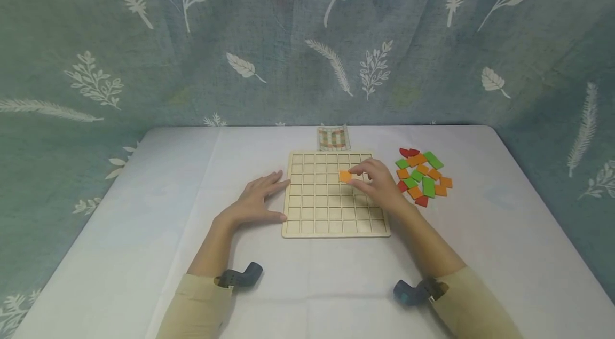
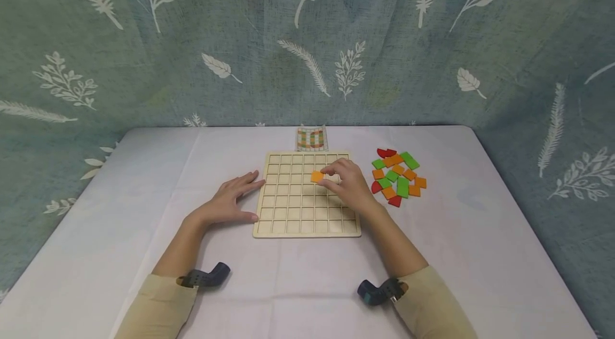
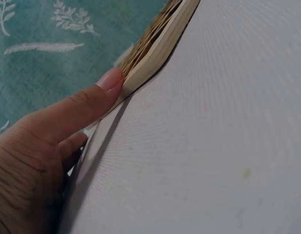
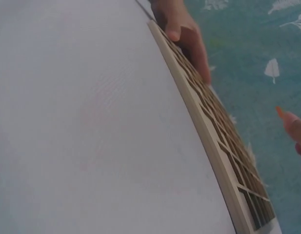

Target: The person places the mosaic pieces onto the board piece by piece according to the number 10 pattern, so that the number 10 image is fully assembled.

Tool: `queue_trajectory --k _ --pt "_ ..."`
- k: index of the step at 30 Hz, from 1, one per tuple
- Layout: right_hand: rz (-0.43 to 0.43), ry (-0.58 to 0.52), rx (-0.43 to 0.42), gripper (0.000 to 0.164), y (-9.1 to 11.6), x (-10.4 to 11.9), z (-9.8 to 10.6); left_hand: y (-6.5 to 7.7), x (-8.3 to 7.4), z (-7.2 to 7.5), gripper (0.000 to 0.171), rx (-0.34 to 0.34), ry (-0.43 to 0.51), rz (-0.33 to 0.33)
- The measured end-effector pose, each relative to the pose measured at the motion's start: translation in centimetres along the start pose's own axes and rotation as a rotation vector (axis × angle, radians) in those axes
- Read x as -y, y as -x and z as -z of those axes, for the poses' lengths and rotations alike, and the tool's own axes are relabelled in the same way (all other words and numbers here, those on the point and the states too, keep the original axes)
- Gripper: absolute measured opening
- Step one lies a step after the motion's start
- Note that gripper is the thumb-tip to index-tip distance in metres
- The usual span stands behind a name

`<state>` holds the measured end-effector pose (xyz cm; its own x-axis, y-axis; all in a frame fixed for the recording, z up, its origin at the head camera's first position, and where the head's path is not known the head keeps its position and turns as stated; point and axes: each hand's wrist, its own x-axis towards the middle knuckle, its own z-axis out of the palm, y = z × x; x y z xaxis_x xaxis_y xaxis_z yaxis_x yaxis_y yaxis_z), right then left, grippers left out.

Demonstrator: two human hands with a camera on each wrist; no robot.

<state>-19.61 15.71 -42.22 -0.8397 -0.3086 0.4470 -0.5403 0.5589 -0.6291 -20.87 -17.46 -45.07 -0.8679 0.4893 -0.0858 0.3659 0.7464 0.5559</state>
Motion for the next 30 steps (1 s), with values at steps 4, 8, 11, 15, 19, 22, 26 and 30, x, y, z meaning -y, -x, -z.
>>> queue_trajectory --k 4,8,11,15,19,22,26,30 --pt "0.024 0.025 0.015 0.026 -0.5 0.3 -0.9 0.0 -0.1 0.0 0.092 -0.006 -0.006 -0.006" --pt "-0.002 0.053 0.057 0.024 -1.1 0.8 -2.0 0.1 -0.1 0.0 0.091 -0.013 -0.014 -0.017" --pt "-0.005 0.086 0.084 0.024 -1.5 1.1 -3.0 0.1 0.0 -0.1 0.091 -0.009 -0.020 -0.017" --pt "-0.007 0.084 0.085 0.024 -2.1 1.1 -4.2 0.1 0.0 -0.1 0.091 -0.009 -0.021 -0.019" --pt "-0.033 0.061 0.096 0.026 -3.1 1.1 -5.2 0.1 0.0 -0.1 0.091 -0.010 -0.005 -0.014" --pt "-0.060 0.069 0.107 0.026 -3.9 1.4 -5.8 0.1 0.0 -0.1 0.092 -0.007 -0.008 -0.017" --pt "-0.109 0.102 0.146 0.026 -5.0 1.5 -6.7 0.0 0.2 -0.2 0.092 -0.012 -0.027 -0.024" --pt "-0.180 0.099 0.200 0.031 -5.7 1.1 -7.6 -0.3 0.2 -0.4 0.094 -0.016 -0.033 -0.031"
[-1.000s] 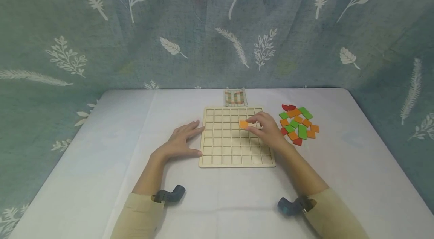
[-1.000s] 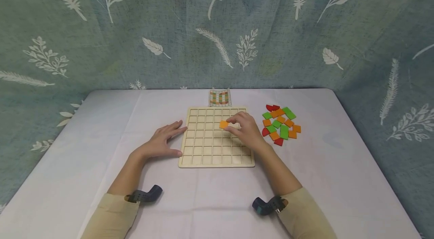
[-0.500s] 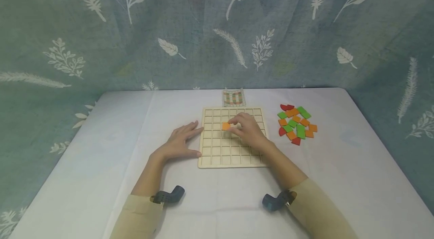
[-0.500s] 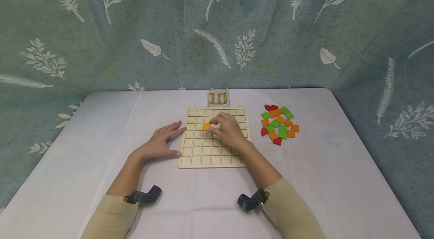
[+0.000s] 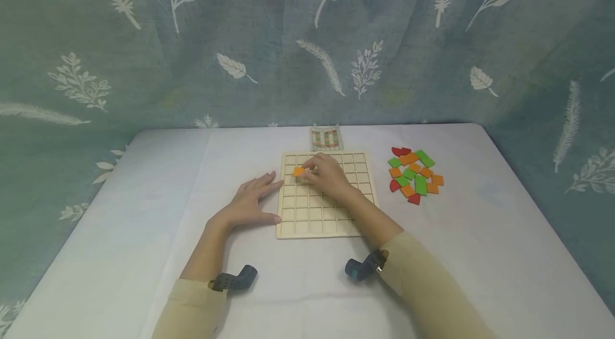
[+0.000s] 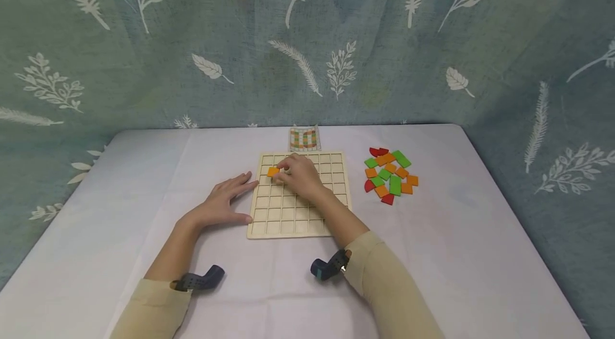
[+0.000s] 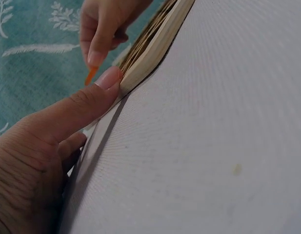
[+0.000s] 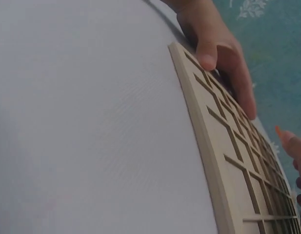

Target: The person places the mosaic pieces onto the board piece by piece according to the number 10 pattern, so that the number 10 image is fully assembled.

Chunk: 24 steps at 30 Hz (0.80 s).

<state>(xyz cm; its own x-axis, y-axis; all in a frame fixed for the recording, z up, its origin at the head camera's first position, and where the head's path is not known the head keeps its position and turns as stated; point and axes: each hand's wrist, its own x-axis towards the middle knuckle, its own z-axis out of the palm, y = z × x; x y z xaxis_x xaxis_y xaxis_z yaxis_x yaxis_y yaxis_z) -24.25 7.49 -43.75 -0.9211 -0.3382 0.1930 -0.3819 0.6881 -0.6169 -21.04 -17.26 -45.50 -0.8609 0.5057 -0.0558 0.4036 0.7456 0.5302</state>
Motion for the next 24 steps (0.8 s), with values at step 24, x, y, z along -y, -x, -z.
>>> queue_trajectory --k 24 --pt "-0.066 0.123 0.029 0.036 -2.7 0.2 -2.3 0.1 0.0 0.2 0.094 0.002 0.012 -0.001"
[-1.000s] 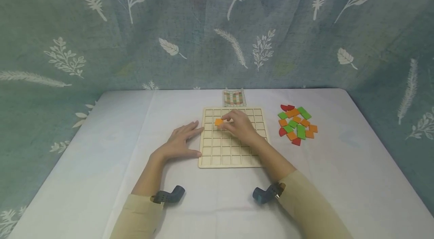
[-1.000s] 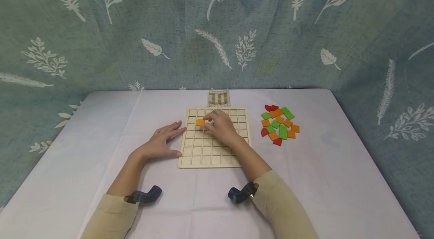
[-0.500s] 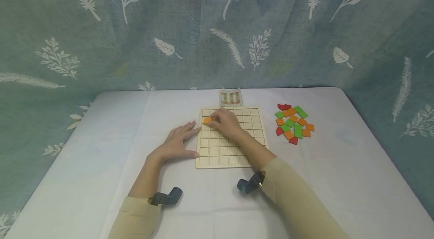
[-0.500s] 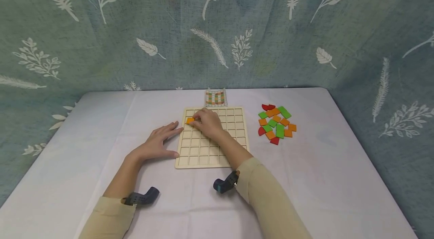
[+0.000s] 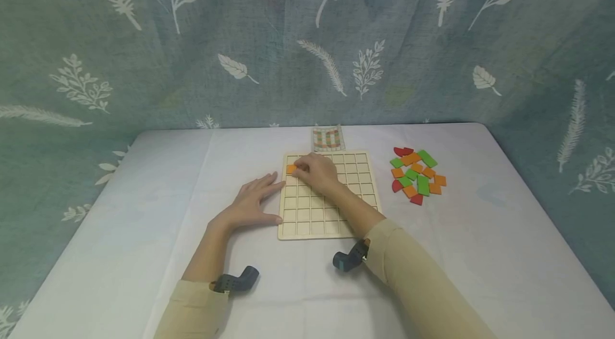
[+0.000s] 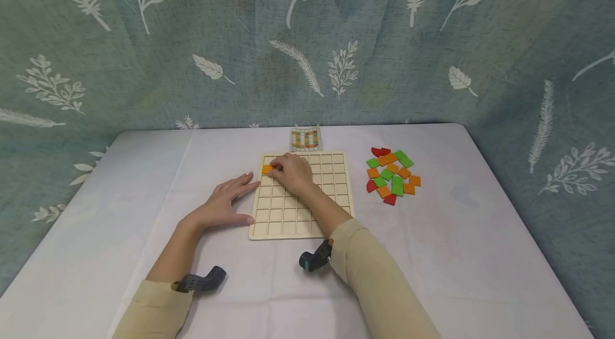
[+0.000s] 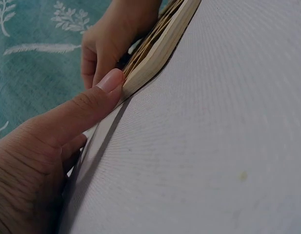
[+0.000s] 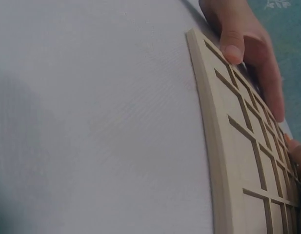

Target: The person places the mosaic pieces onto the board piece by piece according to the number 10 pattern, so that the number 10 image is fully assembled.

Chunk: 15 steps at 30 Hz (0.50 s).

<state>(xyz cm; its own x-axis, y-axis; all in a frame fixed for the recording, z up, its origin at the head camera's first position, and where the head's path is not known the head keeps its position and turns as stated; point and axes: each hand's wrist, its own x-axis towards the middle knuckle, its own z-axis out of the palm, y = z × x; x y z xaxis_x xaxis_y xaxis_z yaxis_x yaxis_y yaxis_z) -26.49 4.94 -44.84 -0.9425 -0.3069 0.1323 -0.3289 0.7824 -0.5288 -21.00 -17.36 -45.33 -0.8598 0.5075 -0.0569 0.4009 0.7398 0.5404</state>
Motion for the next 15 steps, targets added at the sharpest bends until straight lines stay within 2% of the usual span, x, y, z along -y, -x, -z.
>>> queue_trajectory --k 5,15 --pt "-0.011 -0.035 -0.007 0.036 0.1 -0.1 -0.1 0.1 0.0 -0.1 0.094 -0.001 0.003 0.002" --pt "-0.001 -0.224 -0.019 0.038 1.3 -0.9 0.5 0.1 -0.1 0.0 0.094 0.002 0.006 0.000"
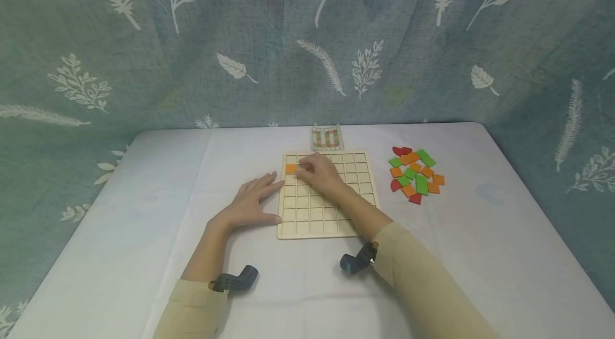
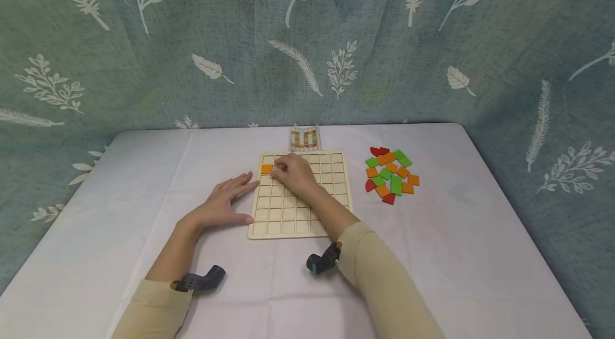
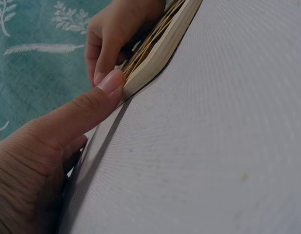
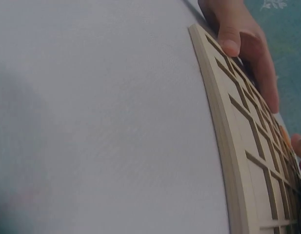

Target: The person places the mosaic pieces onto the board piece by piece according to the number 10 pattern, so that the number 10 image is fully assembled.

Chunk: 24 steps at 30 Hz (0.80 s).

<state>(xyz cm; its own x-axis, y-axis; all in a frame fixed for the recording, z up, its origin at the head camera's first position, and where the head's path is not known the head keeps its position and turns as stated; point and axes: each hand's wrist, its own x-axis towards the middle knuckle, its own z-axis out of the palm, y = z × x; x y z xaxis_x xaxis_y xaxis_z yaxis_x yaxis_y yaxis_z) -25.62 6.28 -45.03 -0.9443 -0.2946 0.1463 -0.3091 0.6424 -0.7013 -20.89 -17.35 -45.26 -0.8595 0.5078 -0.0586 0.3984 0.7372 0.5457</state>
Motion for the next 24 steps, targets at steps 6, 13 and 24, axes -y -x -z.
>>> queue_trajectory --k 6,13,24 --pt "0.025 -0.019 -0.051 0.037 0.7 -0.7 0.6 0.1 0.0 0.0 0.094 -0.003 0.009 0.013" --pt "0.031 -0.040 -0.076 0.039 1.6 -0.7 1.6 0.1 0.2 0.0 0.094 0.002 0.012 -0.008" --pt "0.007 -0.009 -0.161 0.042 3.7 -0.4 4.3 0.0 0.3 -0.2 0.094 -0.003 -0.008 0.010"
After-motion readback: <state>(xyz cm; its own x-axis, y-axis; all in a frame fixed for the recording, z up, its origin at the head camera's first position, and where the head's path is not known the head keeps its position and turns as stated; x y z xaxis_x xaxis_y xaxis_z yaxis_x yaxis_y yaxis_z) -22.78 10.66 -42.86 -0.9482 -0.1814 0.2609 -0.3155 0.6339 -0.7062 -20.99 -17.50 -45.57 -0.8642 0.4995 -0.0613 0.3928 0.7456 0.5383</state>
